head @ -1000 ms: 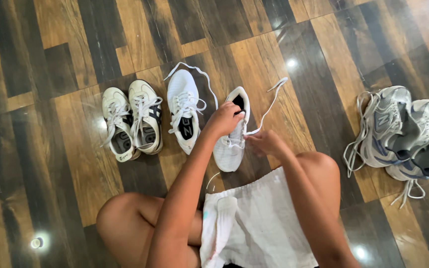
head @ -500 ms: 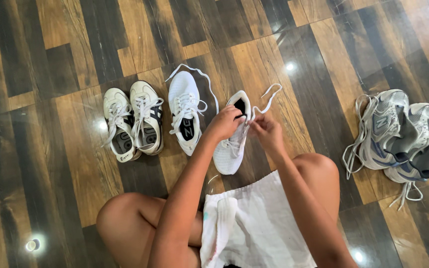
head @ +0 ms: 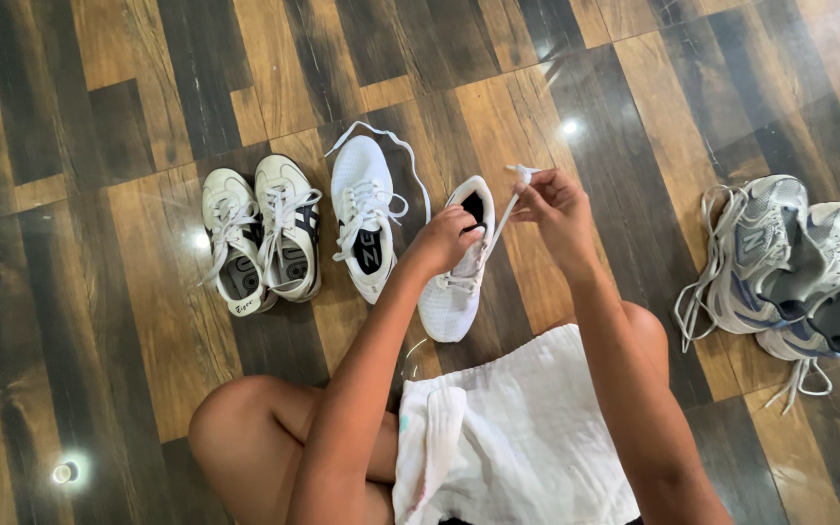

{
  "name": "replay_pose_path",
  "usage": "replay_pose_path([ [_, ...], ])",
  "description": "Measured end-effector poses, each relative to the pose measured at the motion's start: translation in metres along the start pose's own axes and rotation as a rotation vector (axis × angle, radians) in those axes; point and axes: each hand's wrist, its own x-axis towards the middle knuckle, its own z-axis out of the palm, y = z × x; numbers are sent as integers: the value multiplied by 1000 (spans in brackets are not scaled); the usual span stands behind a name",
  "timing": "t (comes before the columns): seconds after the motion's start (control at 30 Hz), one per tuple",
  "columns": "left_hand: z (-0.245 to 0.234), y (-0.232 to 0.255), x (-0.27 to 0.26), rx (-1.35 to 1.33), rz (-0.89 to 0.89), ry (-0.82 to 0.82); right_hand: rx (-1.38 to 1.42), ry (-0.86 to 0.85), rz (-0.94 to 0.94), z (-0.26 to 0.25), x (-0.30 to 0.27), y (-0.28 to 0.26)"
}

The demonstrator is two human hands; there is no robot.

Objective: The person sits on a wooden floor and unlaces a white sneaker, then re-laces it by threading the laces through the eyelets and tying a knot. Multiple other shoes are visible nearby but not handled.

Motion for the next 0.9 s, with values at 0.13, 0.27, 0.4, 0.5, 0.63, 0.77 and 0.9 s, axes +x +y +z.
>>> replay_pose_path([
  [0.13, -9, 17, -8, -104, 24, 79, 100, 48, 16, -4, 2, 7],
  [0.27, -17, 45, -38, -106, 70, 425, -721, 119, 246, -26, -5, 37],
  [0.4, -15, 61, -84, -13, -221, 420, -793, -100, 64, -39, -52, 88],
  [0.5, -1, 60, -110, 40, -260, 358, -484, -196, 163, -23, -86, 117],
  [0.63, 23, 50, -117, 176, -208, 379, -524, -45, 81, 16, -112, 122],
  [0.77, 31, 43, -117, 268, -208, 380, -555, -52, 79, 22, -116, 102],
  [0.9, 32, 46, -125, 137, -204, 532, -472, -63, 116, 22, -115, 95],
])
